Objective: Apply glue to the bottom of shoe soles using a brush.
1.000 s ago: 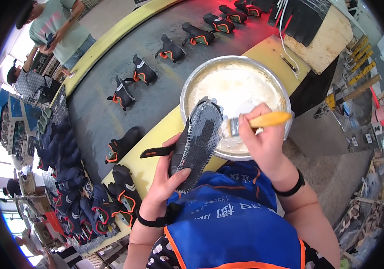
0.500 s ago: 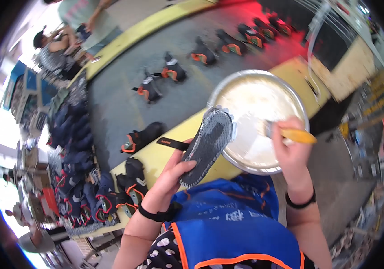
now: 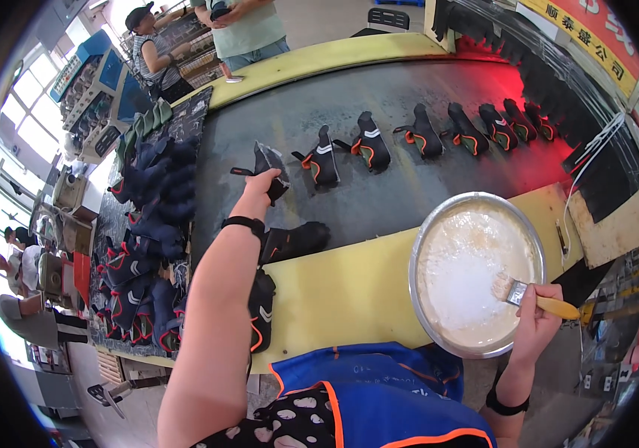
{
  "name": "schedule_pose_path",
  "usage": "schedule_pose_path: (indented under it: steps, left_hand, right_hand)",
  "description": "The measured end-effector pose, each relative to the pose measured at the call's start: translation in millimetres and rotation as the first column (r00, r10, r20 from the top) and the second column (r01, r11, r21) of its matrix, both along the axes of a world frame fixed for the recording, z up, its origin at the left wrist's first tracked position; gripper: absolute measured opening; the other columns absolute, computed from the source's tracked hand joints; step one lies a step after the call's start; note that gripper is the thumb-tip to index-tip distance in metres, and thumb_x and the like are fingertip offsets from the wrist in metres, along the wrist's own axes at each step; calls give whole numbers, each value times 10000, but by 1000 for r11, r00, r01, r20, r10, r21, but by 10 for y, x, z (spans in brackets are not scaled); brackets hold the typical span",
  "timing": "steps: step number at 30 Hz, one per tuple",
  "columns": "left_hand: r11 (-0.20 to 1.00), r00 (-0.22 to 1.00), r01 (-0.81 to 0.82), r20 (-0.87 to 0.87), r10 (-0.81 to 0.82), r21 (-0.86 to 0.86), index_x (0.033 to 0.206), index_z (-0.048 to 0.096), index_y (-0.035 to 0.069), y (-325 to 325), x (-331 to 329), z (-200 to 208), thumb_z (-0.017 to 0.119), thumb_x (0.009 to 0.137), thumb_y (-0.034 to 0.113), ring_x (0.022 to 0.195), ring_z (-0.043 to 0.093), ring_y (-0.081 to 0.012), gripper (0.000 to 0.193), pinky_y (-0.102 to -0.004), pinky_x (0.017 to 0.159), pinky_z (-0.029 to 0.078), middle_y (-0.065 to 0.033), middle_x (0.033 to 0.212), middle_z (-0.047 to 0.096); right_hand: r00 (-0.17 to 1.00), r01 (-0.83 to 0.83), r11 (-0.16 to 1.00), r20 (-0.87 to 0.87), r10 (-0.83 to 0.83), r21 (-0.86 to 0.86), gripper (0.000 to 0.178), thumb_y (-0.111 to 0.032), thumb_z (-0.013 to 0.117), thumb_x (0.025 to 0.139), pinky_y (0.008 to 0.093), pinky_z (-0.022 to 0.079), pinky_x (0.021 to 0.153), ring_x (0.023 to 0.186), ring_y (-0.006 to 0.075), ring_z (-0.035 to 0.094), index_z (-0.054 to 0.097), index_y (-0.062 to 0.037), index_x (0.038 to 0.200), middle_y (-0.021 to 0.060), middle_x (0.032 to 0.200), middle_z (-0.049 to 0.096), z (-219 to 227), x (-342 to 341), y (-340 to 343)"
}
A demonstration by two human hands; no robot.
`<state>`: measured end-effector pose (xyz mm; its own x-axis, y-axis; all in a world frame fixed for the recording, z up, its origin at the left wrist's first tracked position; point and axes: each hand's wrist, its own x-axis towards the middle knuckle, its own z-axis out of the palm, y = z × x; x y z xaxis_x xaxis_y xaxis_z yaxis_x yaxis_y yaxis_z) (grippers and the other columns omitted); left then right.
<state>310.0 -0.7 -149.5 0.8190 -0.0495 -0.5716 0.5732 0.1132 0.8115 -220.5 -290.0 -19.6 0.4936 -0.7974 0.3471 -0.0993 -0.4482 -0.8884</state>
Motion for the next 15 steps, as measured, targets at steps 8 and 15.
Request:
schedule_pose_path:
  steps: [8, 15]
  left_hand:
    - [318, 729, 497, -190, -658, 807, 1249, 608, -58, -111, -186, 341, 832, 736, 380, 1032, 678, -293, 710, -371, 893, 533, -194, 1150, 684]
    - [-390, -89, 372, -386, -918, 842, 1438, 454, 119, 413, -1142, 446, 789, 737, 549, 1147, 597, -391, 888, -431, 958, 503, -192, 1294, 561]
  right_hand:
    - [999, -8, 1000, 51, 8, -12, 80, 26, 567, 958, 185, 378, 595, 636, 36, 460, 507, -21, 931, 15, 809, 488, 33, 4, 103]
    - [992, -12, 993, 129, -3, 115, 93, 50, 586, 941, 189, 418, 563, 619, 45, 512, 522, -16, 953, 20, 817, 530, -70, -40, 177]
